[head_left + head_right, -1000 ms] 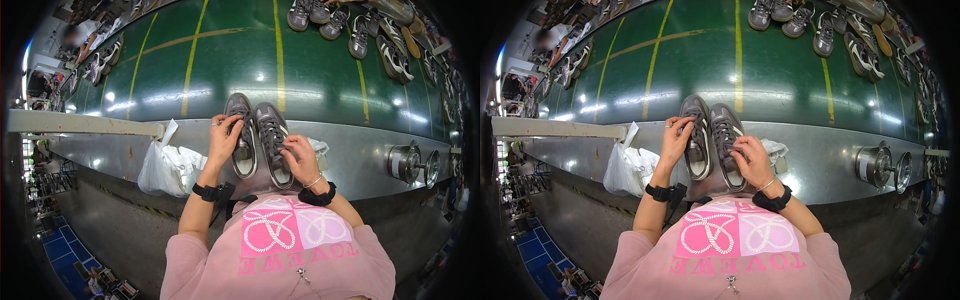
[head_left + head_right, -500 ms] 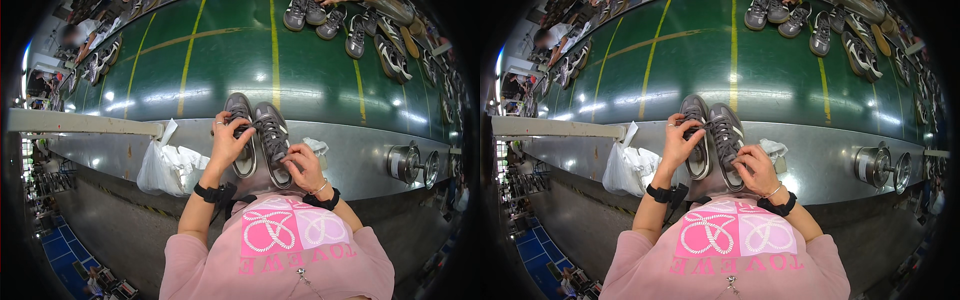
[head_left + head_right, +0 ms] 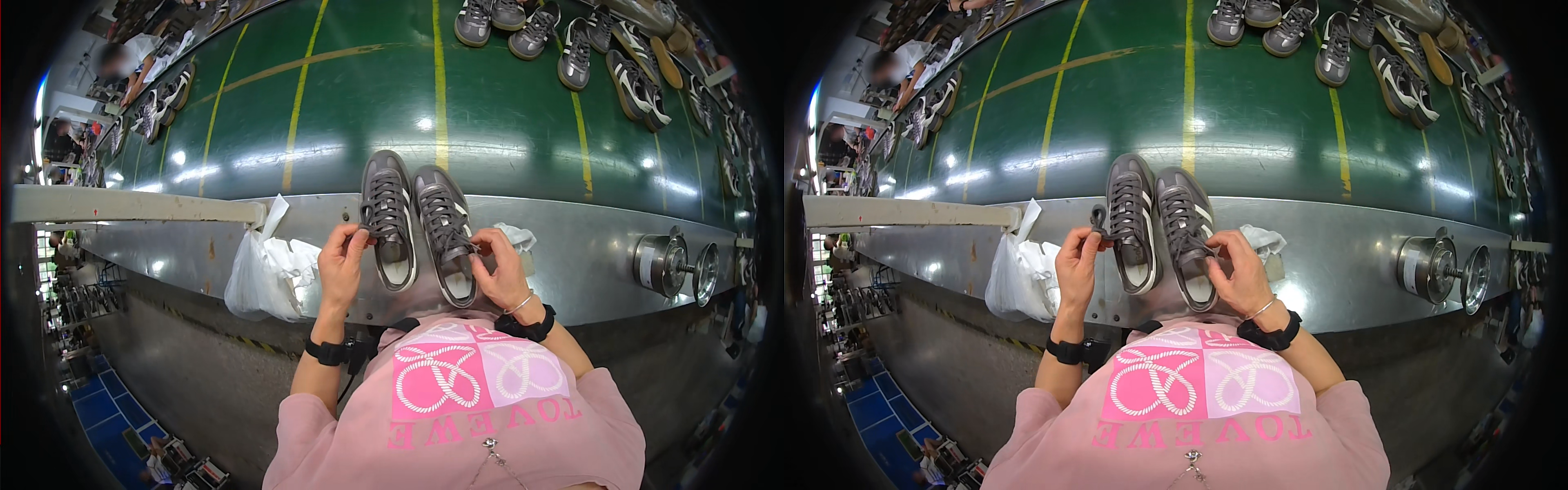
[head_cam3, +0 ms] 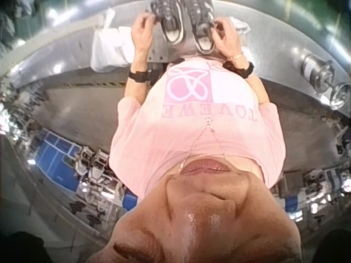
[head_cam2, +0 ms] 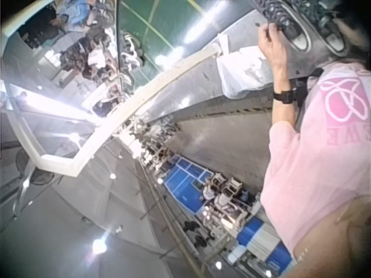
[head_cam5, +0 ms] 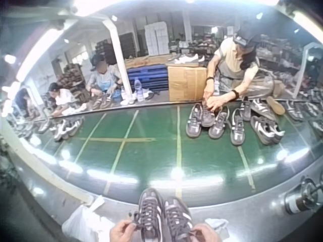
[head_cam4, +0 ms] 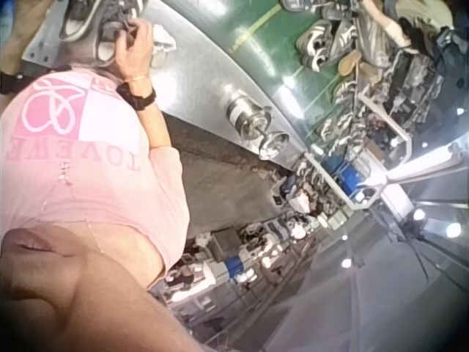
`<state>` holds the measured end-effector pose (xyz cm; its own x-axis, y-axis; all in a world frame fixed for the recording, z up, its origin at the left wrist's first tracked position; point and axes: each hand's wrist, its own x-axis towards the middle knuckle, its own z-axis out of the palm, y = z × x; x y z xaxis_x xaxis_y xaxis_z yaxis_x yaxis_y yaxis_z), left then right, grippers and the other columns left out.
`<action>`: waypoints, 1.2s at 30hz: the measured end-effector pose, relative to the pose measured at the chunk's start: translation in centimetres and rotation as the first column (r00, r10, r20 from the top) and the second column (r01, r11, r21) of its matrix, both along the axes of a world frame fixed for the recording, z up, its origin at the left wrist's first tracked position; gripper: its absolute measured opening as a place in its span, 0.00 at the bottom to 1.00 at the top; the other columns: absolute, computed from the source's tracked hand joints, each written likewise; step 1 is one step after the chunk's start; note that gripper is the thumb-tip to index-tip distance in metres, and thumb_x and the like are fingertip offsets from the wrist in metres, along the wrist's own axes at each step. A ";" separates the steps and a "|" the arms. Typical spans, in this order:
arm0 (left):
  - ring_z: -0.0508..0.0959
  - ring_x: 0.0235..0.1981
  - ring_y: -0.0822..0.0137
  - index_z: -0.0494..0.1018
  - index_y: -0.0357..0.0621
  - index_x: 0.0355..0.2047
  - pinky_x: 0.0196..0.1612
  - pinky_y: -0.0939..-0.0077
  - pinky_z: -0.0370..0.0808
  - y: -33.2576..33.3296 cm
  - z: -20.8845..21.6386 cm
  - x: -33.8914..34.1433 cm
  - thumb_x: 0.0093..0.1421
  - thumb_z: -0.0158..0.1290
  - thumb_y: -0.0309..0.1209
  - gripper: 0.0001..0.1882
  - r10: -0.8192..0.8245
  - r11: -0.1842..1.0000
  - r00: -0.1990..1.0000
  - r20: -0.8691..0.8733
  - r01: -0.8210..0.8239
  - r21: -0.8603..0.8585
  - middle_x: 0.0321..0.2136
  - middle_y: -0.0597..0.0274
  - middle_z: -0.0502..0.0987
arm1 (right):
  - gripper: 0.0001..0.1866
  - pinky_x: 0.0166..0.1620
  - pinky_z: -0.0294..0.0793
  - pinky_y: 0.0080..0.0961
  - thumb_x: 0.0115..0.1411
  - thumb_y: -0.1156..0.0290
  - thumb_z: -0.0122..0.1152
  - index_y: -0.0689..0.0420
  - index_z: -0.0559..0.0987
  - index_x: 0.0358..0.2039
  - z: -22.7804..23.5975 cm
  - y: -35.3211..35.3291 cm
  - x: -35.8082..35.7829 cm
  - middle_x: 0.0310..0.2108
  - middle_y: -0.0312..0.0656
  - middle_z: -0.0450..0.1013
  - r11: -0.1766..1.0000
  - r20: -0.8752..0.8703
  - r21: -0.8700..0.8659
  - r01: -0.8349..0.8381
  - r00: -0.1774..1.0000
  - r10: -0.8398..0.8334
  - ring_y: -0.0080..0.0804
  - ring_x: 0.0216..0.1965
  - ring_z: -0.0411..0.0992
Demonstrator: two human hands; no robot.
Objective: The person wipes a pair of shoes with a cloth, turns them over to wipe the soles, and places them on the conveyor belt before repeating the process with two more pairs of shoes.
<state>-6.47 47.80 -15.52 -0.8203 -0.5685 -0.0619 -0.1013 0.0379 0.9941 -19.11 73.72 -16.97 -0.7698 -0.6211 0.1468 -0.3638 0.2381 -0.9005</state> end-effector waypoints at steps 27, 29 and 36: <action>0.78 0.50 0.54 0.77 0.41 0.39 0.46 0.64 0.78 5.6 0.5 2.2 0.63 0.54 0.29 0.07 -0.257 0.595 0.904 0.343 0.427 -0.681 0.45 0.56 0.79 | 0.32 0.44 0.74 0.33 0.53 0.73 0.64 0.55 0.67 0.60 -1.4 1.0 -0.8 0.45 0.47 0.67 0.986 0.132 0.162 -0.028 0.991 0.007 0.39 0.37 0.70; 0.78 0.49 0.52 0.77 0.40 0.39 0.43 0.64 0.79 6.1 0.8 2.4 0.61 0.57 0.25 0.06 -0.199 0.706 0.943 0.267 0.326 -0.628 0.48 0.51 0.78 | 0.34 0.44 0.74 0.33 0.53 0.72 0.63 0.55 0.66 0.62 -1.5 1.2 -0.9 0.46 0.47 0.67 0.985 0.150 0.173 -0.021 0.989 -0.005 0.39 0.37 0.70; 0.75 0.46 0.57 0.74 0.41 0.48 0.34 0.74 0.78 5.8 0.5 2.8 0.56 0.61 0.22 0.18 0.039 0.744 0.994 0.102 0.039 -0.667 0.51 0.54 0.70 | 0.38 0.45 0.74 0.34 0.53 0.71 0.62 0.56 0.63 0.65 -1.8 1.6 -1.1 0.47 0.49 0.67 0.976 0.151 0.210 -0.058 0.988 0.027 0.39 0.38 0.71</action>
